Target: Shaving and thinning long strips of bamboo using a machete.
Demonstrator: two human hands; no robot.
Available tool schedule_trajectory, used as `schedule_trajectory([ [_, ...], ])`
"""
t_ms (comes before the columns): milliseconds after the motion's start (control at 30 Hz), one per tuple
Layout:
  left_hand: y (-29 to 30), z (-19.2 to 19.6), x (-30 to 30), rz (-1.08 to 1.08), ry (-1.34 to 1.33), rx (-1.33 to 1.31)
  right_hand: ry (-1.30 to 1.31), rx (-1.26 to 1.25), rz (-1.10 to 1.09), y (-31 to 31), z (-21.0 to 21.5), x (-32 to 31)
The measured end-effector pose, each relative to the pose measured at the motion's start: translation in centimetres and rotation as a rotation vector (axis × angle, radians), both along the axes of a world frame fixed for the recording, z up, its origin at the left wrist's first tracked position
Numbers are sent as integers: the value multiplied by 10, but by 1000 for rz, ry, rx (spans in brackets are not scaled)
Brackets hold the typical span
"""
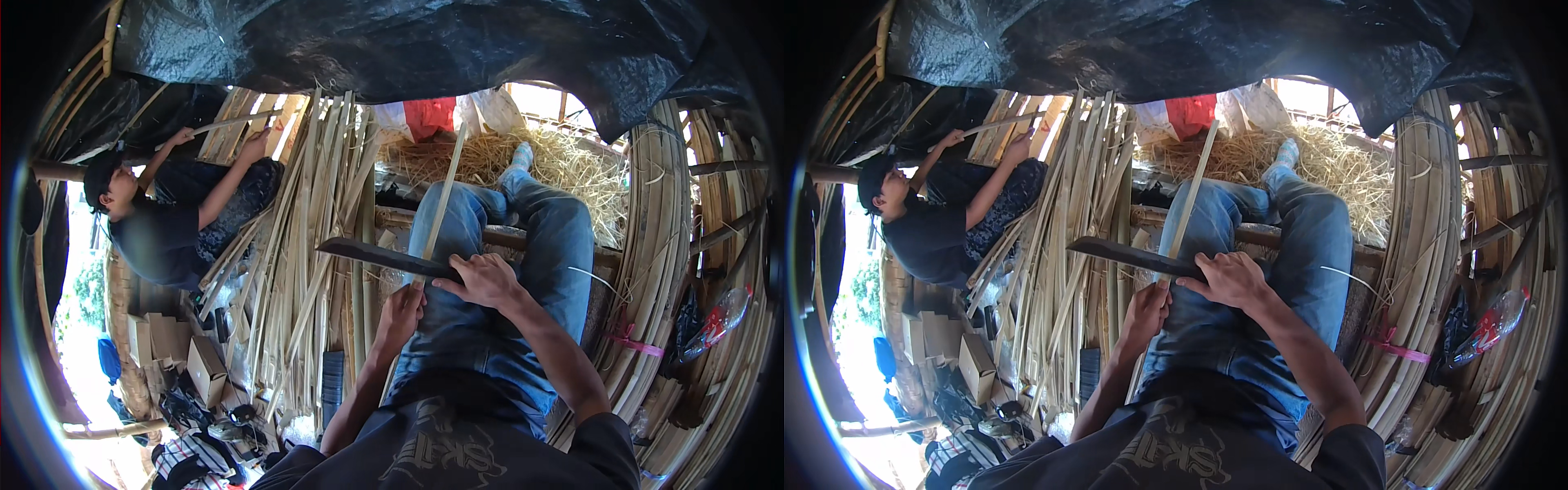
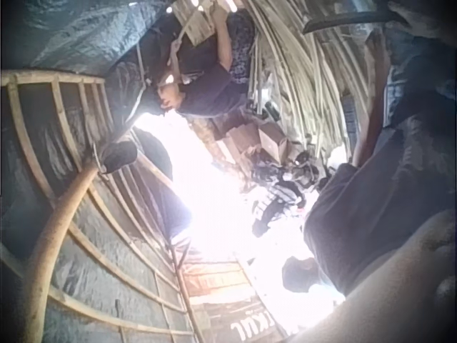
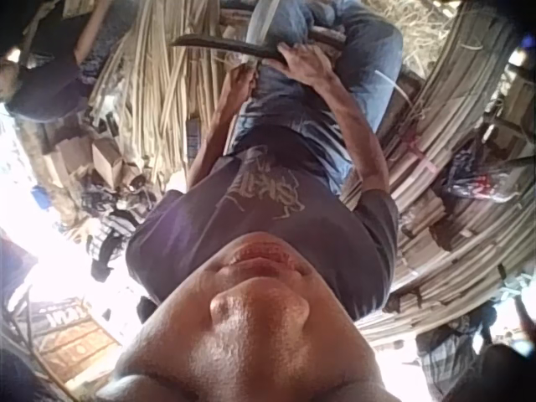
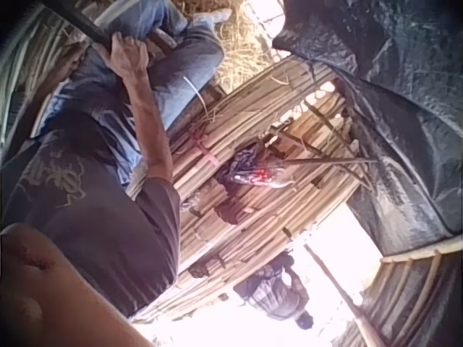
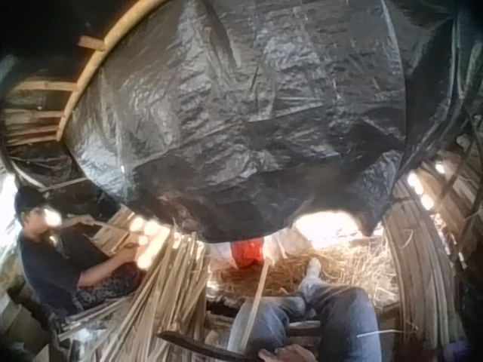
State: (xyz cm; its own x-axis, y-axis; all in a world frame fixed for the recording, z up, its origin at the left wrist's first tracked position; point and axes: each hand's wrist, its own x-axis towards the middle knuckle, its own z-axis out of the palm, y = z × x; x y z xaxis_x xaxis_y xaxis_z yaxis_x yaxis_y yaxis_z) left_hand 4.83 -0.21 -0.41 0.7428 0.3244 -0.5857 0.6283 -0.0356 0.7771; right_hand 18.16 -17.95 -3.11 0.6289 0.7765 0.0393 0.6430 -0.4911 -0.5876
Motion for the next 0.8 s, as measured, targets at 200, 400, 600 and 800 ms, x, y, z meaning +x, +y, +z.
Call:
schedule_trajectory([
  [200, 5, -14, 7, -89, -71, 106, 12, -43, 16, -7, 5, -12],
  [400, 2, -5, 4, -78, -91, 121, -178, -36, -121, -7, -7, -9],
  [600, 0, 3, 4, -42, -92, 17, -261, -35, -149, -6, -17, -19],
  [800, 0, 0, 3, -168, -418, 275, -266, -44, -149, -6, -3, -1],
])
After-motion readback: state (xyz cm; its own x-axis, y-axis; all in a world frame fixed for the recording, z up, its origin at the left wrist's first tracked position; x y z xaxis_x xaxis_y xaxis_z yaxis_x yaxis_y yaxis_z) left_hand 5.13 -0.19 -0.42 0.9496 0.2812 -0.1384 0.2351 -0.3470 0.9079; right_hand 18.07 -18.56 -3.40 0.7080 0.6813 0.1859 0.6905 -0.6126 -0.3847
